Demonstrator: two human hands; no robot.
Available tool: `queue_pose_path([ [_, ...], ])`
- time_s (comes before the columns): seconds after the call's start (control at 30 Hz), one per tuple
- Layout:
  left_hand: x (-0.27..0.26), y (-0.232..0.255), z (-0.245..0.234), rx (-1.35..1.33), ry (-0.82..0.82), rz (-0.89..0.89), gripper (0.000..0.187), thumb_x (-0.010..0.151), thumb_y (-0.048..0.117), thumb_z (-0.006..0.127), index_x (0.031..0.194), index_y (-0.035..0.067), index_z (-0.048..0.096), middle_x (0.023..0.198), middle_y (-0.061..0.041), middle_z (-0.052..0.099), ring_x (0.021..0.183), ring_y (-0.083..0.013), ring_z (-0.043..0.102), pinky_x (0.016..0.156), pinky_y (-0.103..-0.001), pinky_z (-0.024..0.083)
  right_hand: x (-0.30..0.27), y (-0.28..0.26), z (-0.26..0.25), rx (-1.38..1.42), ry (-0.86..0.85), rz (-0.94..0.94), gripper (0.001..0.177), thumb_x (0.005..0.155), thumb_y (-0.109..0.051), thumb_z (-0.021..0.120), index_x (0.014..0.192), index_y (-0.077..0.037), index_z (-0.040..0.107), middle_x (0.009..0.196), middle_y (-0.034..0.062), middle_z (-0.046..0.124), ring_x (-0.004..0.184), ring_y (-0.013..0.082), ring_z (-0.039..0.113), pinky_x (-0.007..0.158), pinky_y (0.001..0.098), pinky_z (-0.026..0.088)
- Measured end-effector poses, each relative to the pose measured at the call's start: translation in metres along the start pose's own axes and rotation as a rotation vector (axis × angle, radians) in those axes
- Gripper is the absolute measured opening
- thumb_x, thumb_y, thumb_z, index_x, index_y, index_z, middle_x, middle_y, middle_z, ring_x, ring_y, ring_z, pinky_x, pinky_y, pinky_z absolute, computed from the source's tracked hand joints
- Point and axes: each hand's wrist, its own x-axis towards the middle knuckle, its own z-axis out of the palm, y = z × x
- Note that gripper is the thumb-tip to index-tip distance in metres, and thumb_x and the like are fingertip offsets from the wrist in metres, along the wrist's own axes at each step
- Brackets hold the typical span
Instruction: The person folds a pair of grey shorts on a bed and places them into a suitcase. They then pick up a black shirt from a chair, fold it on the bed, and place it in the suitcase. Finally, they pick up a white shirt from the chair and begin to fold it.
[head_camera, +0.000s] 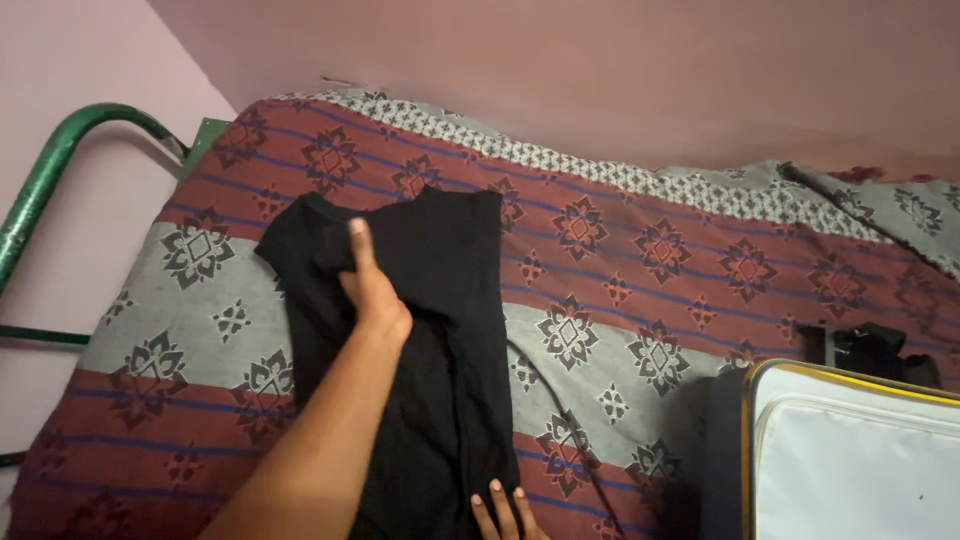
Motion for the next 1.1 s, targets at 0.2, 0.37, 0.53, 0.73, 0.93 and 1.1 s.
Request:
queue_pose_path([
  [0.2,-0.002,0.032,-0.025,0.353,0.051,0.059,0.074,0.075,0.014,0.086,0.138,0.005,0.049,0.136,-0.009,0.060,0.122,-0.0240,0.059,0.106,-0.038,0.047,0.025,-0.020,-0.024,0.003,-0.119,0.314,0.035,0.104,-0.029,0.040,0.115,-0.032,0.073,0.116,-0.0058,0.075,0.106,0.0187,0.068,0.067,0.0225,0.049],
  [0.37,0.010,0.040,-0.047,0.665,0.191,-0.022,0.043,0.082,0.016,0.086,0.116,0.001,0.065,0.113,-0.010,0.068,0.104,-0.0229,0.063,0.093,-0.036,0.050,0.041,-0.018,-0.016,-0.007,-0.027,0.343,0.031,0.106,-0.031,0.044,0.115,-0.035,0.074,0.118,-0.0072,0.074,0.109,0.0168,0.066,0.076,0.0231,0.044],
  [0.53,0.023,0.053,-0.053,0.692,0.083,0.372,0.030,0.094,0.022,0.075,0.112,0.000,0.065,0.105,-0.011,0.070,0.097,-0.0251,0.066,0.089,-0.037,0.052,0.048,-0.018,-0.034,0.003,-0.147,0.403,0.030,0.106,-0.031,0.045,0.113,-0.034,0.074,0.120,-0.0086,0.074,0.113,0.0151,0.066,0.082,0.0242,0.041],
  [0.73,0.043,0.098,-0.055,1.086,0.111,0.048,0.038,0.090,0.030,0.081,0.109,0.000,0.067,0.103,-0.014,0.071,0.094,-0.0280,0.066,0.084,-0.040,0.051,0.061,-0.017,-0.057,0.174,-0.311,0.474,0.057,0.105,-0.054,0.024,0.126,-0.028,0.070,0.130,-0.0023,0.069,0.126,0.0199,0.059,0.091,0.0313,0.039],
  [0.93,0.051,0.102,-0.046,0.783,-0.199,0.183,0.042,0.086,0.031,0.080,0.119,0.005,0.072,0.107,-0.011,0.074,0.097,-0.0259,0.068,0.085,-0.038,0.054,0.061,-0.014,-0.064,0.219,-0.395,0.463,0.059,0.102,-0.058,0.027,0.131,-0.027,0.068,0.136,-0.0013,0.066,0.131,0.0217,0.056,0.094,0.0330,0.040],
  [1.1,0.013,0.115,-0.044,1.305,-0.121,1.004,0.055,0.089,0.027,0.076,0.136,0.004,0.059,0.125,-0.016,0.065,0.113,-0.0374,0.061,0.097,-0.048,0.048,0.062,-0.014,-0.059,0.208,-0.331,0.468,0.060,0.099,-0.059,0.031,0.135,-0.026,0.066,0.139,-0.0006,0.064,0.133,0.0221,0.054,0.094,0.0350,0.039],
])
